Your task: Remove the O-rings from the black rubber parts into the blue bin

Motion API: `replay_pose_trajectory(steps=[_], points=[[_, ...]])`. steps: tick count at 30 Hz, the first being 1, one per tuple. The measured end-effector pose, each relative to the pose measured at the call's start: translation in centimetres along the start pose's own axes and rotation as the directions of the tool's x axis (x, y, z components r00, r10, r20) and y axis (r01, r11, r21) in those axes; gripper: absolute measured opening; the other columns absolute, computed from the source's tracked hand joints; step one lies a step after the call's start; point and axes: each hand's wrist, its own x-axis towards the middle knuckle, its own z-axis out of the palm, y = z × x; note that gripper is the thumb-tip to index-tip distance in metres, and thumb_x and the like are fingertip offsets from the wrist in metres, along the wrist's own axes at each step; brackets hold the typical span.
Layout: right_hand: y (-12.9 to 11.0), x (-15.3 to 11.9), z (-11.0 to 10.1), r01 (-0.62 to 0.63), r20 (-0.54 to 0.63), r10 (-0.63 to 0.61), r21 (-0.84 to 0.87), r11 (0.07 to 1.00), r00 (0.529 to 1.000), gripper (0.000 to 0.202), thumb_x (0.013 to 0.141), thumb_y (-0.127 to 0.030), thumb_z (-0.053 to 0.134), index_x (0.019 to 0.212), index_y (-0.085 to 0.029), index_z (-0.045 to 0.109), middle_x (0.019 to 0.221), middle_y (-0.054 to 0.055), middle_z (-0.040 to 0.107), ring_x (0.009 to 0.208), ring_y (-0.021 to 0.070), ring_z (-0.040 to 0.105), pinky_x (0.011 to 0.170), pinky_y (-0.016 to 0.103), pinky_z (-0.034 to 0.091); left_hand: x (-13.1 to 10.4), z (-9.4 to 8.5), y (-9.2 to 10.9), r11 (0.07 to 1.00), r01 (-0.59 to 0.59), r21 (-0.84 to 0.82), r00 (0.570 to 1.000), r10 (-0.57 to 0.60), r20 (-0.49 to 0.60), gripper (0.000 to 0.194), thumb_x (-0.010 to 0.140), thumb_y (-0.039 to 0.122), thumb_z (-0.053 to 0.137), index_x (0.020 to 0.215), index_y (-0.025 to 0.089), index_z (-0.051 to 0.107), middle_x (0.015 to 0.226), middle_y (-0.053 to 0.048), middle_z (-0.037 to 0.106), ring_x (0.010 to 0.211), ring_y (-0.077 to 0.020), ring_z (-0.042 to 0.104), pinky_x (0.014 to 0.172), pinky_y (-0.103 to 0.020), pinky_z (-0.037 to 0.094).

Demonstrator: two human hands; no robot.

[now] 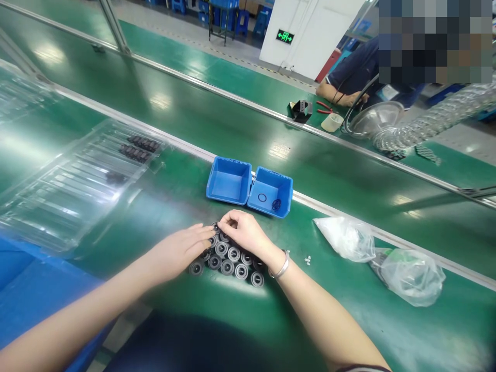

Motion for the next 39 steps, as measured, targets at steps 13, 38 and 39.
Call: replay_pose_trajectory(steps=[13,38,39], points=[[0.3,0.3,-0.1,-0.051,0.028,0.048,0.118,0.992,0.998,0.003,0.085,-0.018,0.064,0.086,-0.017,0.066,0.081,0.001,0.069,0.070,0.0132,0.061,0.068,0.026,0.048,0.2,-0.1,-0.3,0.987,-0.076,0.142,0.997,0.071,0.042,0.033,0.098,0.010,0.039,0.117,0.012,0.066,0.132,-0.015,0.063,0.127,-0.0258,0.057,0.110,-0.048,0.045],[3.6,2.2,-1.2,-0.534,0.579,0.031,0.730,0.427,0.815,0.039,0.084,-0.029,0.074,0.118,-0.011,0.068,0.076,0.006,0.075,0.071,0.0125,0.071,0.069,0.023,0.056,0.6,0.9,-0.6,0.979,-0.099,0.181,0.995,0.102,-0.009,0.031,0.093,0.005,0.040,0.115,0.008,0.063,0.127,-0.015,0.067,0.126,-0.0244,0.057,0.111,-0.043,0.044],[3.6,2.1,-1.2,-0.517,0.568,0.016,0.737,0.436,0.823,0.040,0.084,-0.029,0.074,0.119,-0.012,0.067,0.078,0.005,0.075,0.073,0.0128,0.071,0.072,0.024,0.056,0.6,1.0,-0.6,0.978,-0.105,0.180,0.994,0.110,-0.020,0.031,0.093,0.005,0.041,0.114,0.008,0.063,0.126,-0.015,0.067,0.126,-0.0243,0.057,0.111,-0.043,0.044]])
